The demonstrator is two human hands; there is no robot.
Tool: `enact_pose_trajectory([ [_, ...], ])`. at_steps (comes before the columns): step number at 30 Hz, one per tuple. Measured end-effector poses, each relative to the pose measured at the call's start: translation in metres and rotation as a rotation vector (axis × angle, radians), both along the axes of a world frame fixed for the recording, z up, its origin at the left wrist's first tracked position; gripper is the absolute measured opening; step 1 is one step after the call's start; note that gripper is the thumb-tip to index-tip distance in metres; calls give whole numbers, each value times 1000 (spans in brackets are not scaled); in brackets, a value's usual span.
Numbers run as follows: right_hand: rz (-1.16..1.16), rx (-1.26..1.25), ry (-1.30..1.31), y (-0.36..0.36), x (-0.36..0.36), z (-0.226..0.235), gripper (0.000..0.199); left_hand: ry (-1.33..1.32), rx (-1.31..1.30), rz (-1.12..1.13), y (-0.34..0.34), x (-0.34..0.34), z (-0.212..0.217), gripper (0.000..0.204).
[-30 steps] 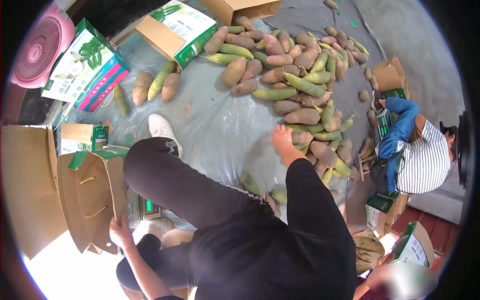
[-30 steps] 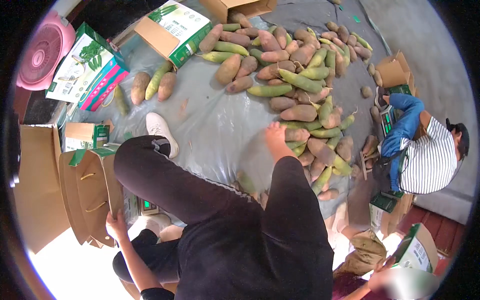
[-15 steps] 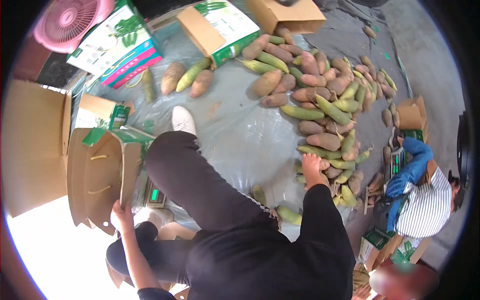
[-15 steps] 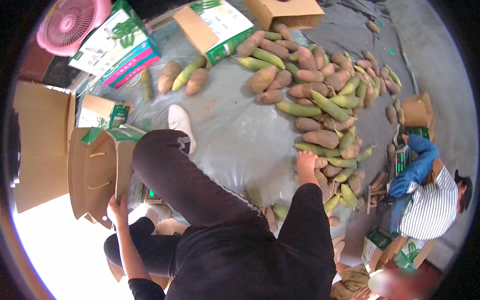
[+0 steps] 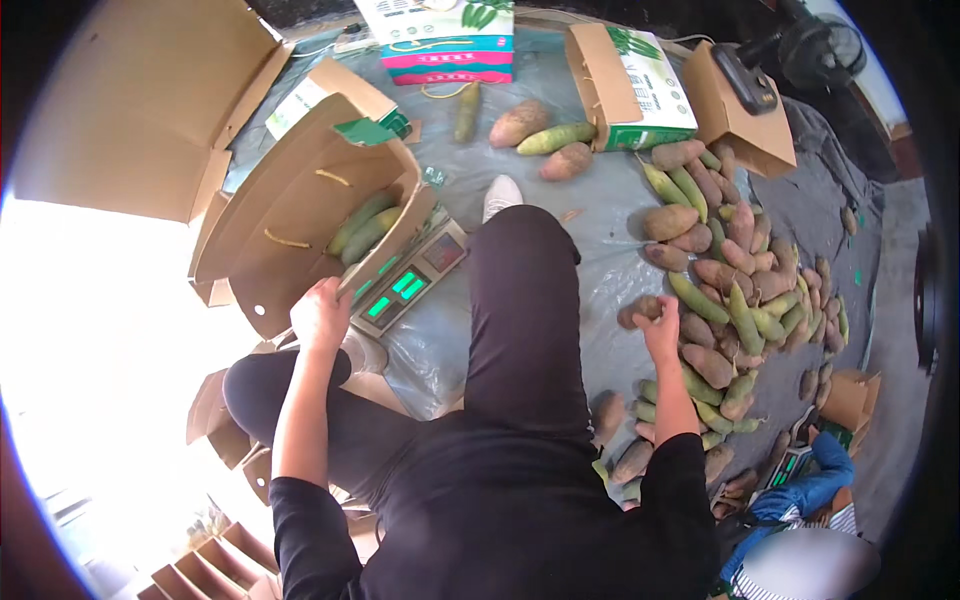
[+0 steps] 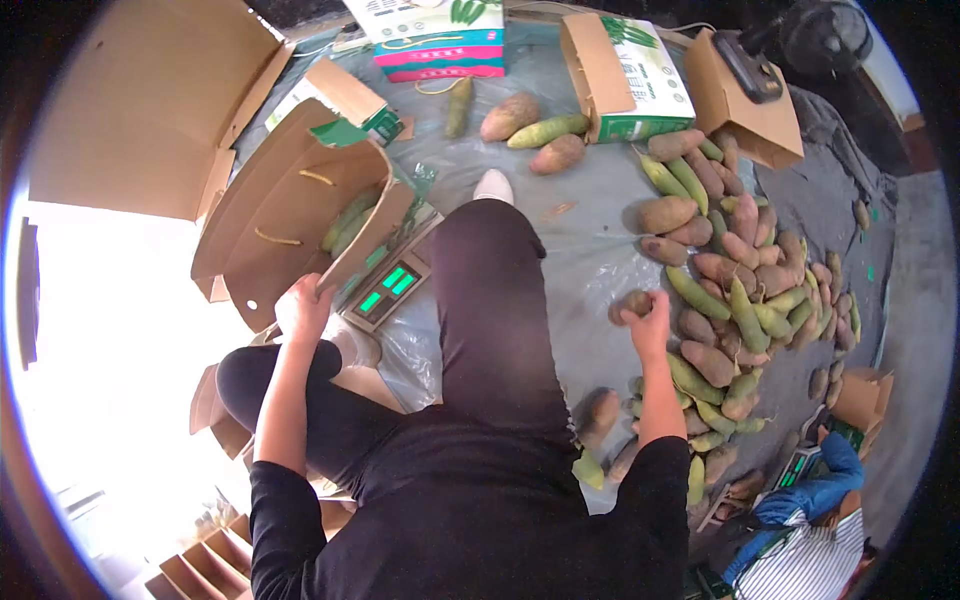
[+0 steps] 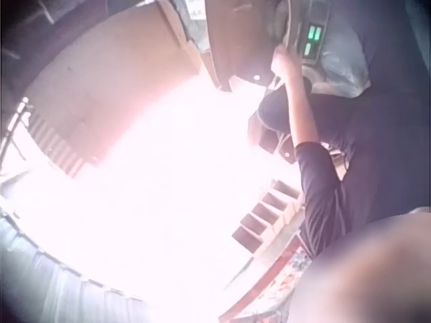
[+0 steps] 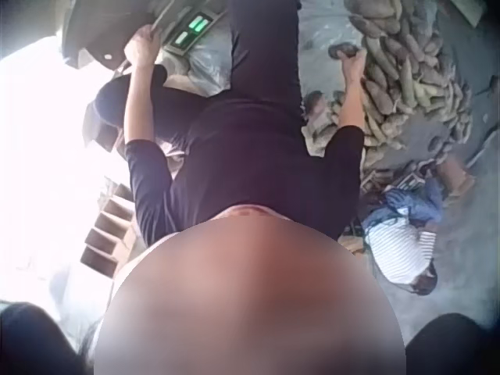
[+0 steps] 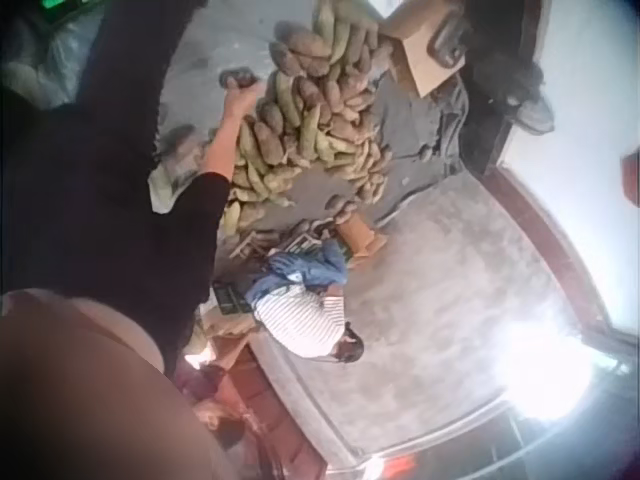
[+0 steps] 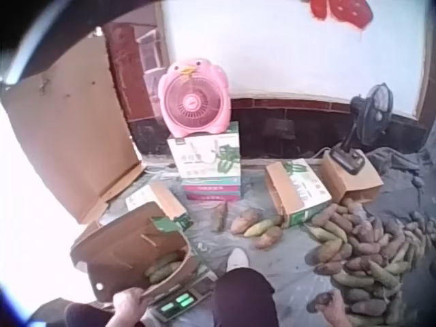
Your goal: Sorting, weighing, and packing corn or similar produce into boxes.
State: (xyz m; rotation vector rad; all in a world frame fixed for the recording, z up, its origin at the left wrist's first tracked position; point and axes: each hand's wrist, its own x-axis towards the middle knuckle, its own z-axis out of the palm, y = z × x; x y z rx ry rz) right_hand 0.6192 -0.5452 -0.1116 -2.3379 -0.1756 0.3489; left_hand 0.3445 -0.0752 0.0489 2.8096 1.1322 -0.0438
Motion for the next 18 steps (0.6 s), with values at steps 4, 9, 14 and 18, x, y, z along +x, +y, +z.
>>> enact_pose_trajectory([
  [4,158,428,-115,100,31,109,53,-34,-28,-11,0,-4,3,16],
  [9,413,739,-165,210,23,240,56,-42,-36,-23,3,-8,6,16],
  [14,735,813,-221,291,-13,293,56,-56,-21,-44,1,-2,3,17],
  [18,895,778,-502,364,-45,284,56,-63,49,-45,3,-14,-2,17],
])
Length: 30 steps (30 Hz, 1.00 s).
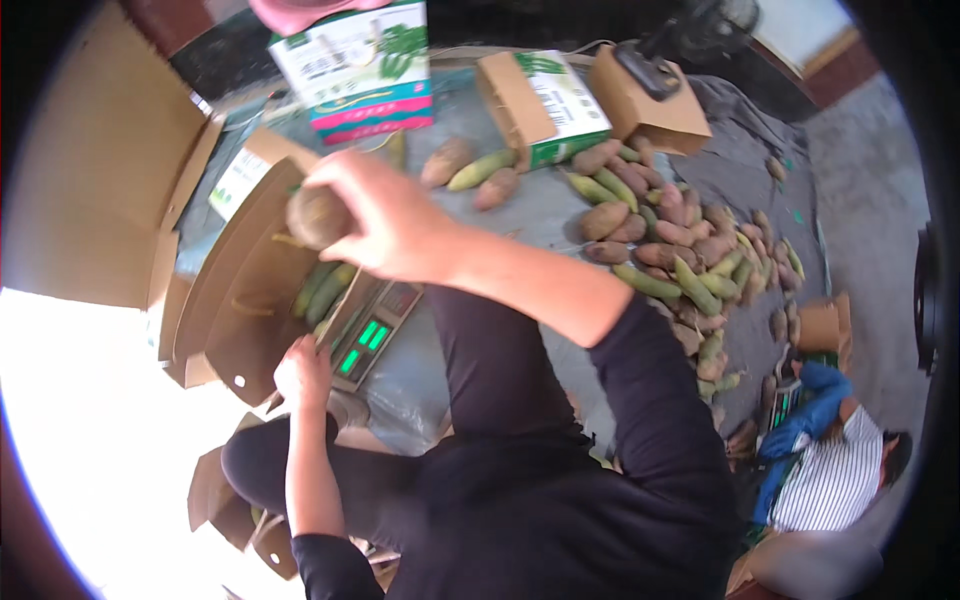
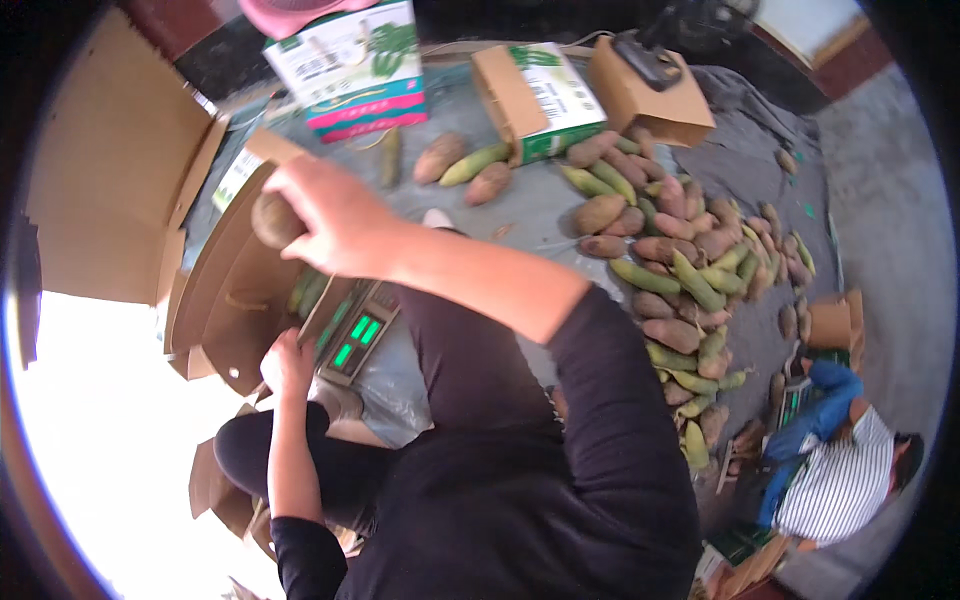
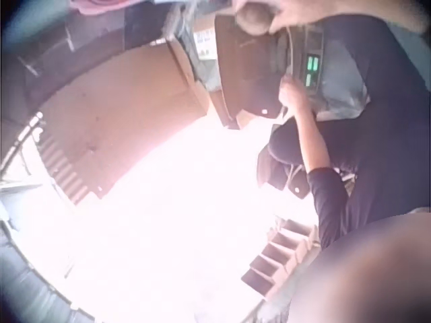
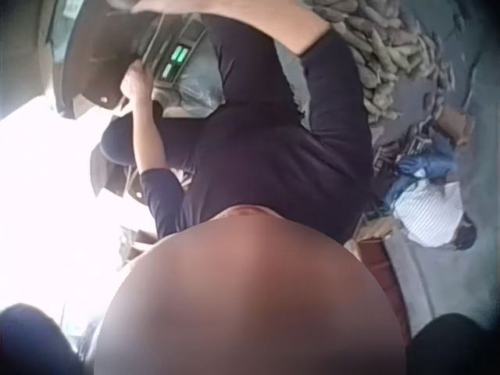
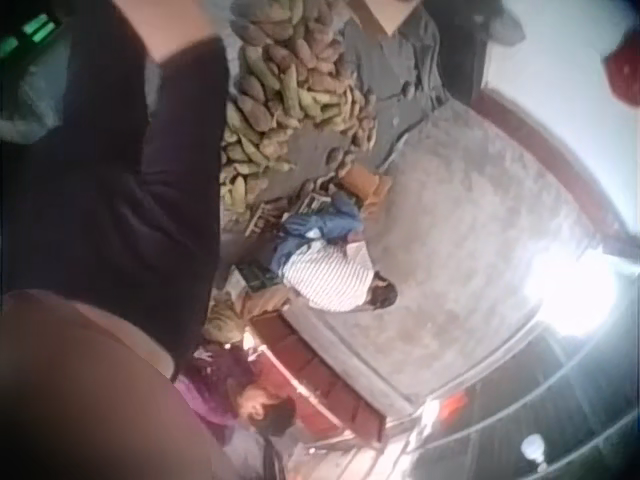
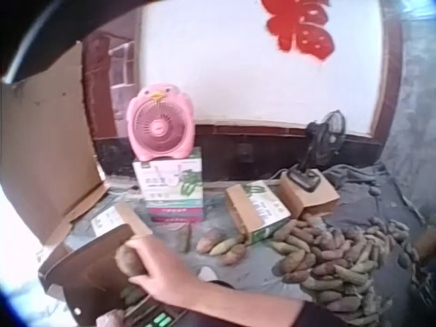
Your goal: Sorting, weighing, and packing corn or similar produce into boxes.
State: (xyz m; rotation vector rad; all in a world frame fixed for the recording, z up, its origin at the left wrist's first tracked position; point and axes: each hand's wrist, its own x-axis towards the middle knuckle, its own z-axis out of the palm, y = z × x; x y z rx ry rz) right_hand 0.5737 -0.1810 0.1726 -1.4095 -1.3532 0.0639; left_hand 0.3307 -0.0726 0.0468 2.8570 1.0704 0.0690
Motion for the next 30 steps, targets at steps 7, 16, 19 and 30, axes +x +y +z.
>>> enact_pose_trajectory([
  [7,-110,-323,-309,0,11,-20,43,8,-47,-22,-2,9,3,23],
  [16,-587,-337,305,-137,68,-150,19,-11,-26,-14,1,5,-1,19],
  [19,-625,-689,386,-201,53,-230,21,17,-22,-6,-3,10,-1,18],
  [30,-382,-1368,508,-296,-68,-373,26,45,55,5,2,7,-9,25],
])
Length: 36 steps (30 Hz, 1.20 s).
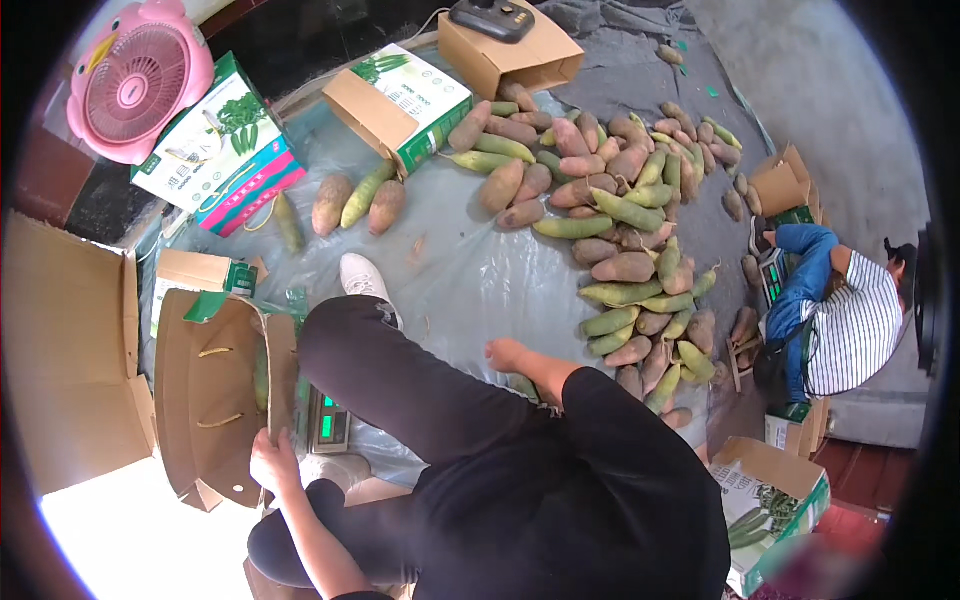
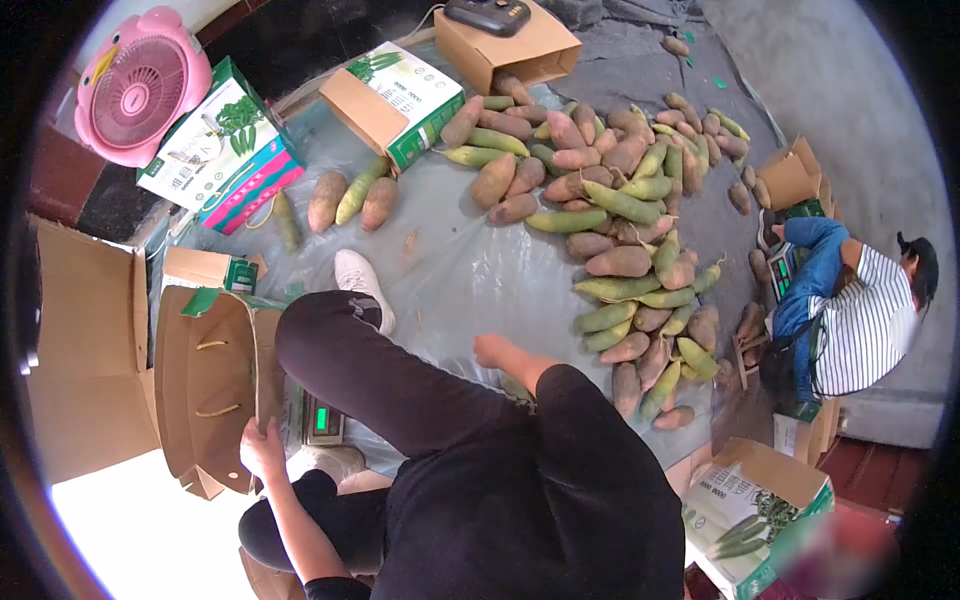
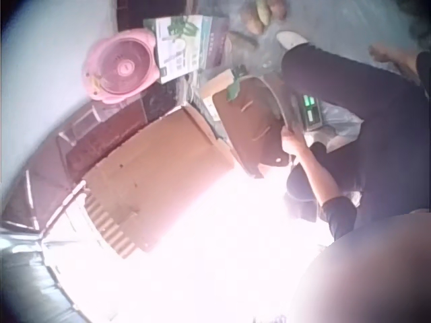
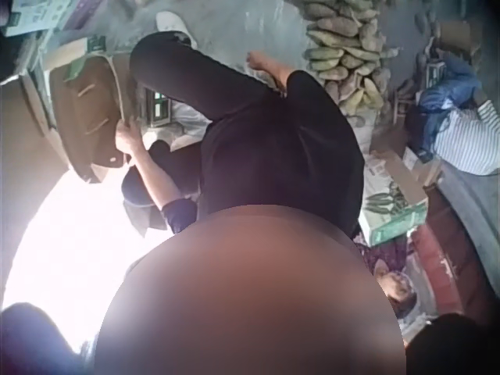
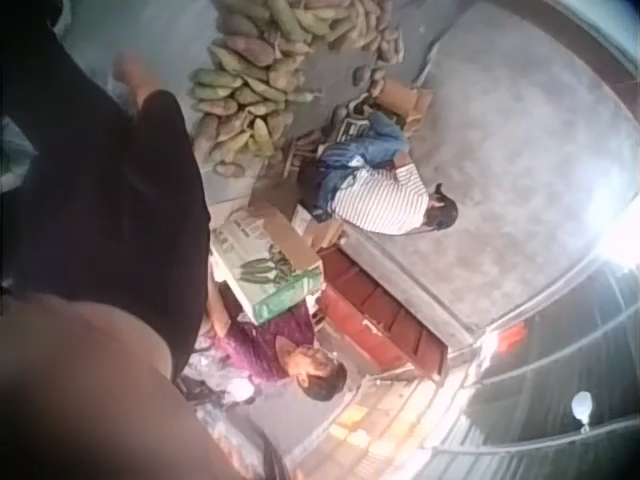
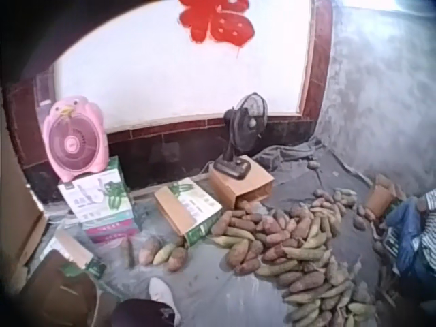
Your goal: Sorting, weighing, and packing corn or similar produce into boxes.
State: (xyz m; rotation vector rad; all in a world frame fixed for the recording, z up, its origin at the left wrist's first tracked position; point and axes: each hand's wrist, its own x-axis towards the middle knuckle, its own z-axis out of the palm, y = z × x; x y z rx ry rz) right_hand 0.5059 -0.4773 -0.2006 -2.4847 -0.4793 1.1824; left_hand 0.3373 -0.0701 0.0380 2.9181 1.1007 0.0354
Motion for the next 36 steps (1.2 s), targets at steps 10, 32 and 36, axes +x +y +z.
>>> enact_pose_trajectory([
  [10,-281,54,-144,-6,24,-19,20,-25,-4,-26,-3,2,1,23],
  [32,-185,129,-74,2,-1,-17,21,-36,-24,-52,-5,9,7,25],
  [36,-174,75,-57,1,1,-12,21,-219,-288,-40,15,-6,-2,25],
])
